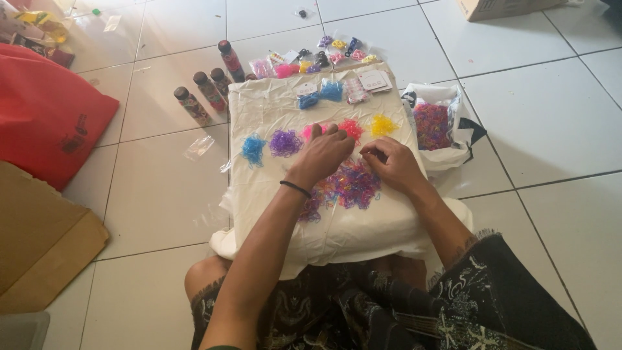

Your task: Sorting small colorful rubber bands into distinct piles based on their color.

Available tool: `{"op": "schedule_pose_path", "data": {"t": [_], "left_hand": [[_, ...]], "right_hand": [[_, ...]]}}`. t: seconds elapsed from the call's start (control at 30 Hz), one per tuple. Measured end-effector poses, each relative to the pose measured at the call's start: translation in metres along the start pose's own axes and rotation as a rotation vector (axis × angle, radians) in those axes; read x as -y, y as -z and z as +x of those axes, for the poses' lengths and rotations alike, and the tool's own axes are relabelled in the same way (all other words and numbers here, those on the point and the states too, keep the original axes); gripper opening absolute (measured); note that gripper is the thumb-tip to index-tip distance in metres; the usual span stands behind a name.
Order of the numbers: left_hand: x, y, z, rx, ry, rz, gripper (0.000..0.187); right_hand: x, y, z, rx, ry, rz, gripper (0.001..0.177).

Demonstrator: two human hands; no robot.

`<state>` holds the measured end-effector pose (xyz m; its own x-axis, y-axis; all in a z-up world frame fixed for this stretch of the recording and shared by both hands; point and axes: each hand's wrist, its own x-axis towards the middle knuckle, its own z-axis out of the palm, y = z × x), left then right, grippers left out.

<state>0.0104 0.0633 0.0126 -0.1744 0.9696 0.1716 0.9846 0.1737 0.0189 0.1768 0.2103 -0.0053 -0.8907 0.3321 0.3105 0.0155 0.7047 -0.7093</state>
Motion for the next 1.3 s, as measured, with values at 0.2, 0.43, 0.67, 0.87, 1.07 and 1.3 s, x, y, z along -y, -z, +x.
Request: {"op": "schedule_pose_path", "data": {"t": [0.2, 0.43, 0.67, 0.87, 1.07, 1.3], "left_hand": [[0.002, -0.005, 0.003, 0.005, 0.007, 0.053, 0.013], [-0.001, 0.008, -0.004, 0.097, 0.155, -0.263, 0.011], [-0.011, 0.020, 0.003, 0.165, 0.275, -0.261, 0.008], [-0.006, -0.016, 0.017, 0.216, 0.295, -0.090, 0.013], [0.008, -0.031, 0.022, 0.261, 0.216, -0.093, 0.021], [0.024, 0.045, -0.022, -0.004, 0.261, -0.431, 0.021]], "right_hand": [[-0.001, 0.000, 0.000, 0.009, -0.004, 0.015, 0.022], [-0.007, -0.003, 0.000, -0.009, 0.009, 0.007, 0.025], [-0.004, -0.001, 0.000, 0.005, 0.009, 0.004, 0.026], [-0.006, -0.003, 0.000, 0.003, -0.004, -0.001, 0.025], [0.000, 0.000, 0.000, 0.000, -0.013, -0.002, 0.024], [0.004, 0.000, -0.001, -0.010, -0.050, 0.020, 0.023]]}}
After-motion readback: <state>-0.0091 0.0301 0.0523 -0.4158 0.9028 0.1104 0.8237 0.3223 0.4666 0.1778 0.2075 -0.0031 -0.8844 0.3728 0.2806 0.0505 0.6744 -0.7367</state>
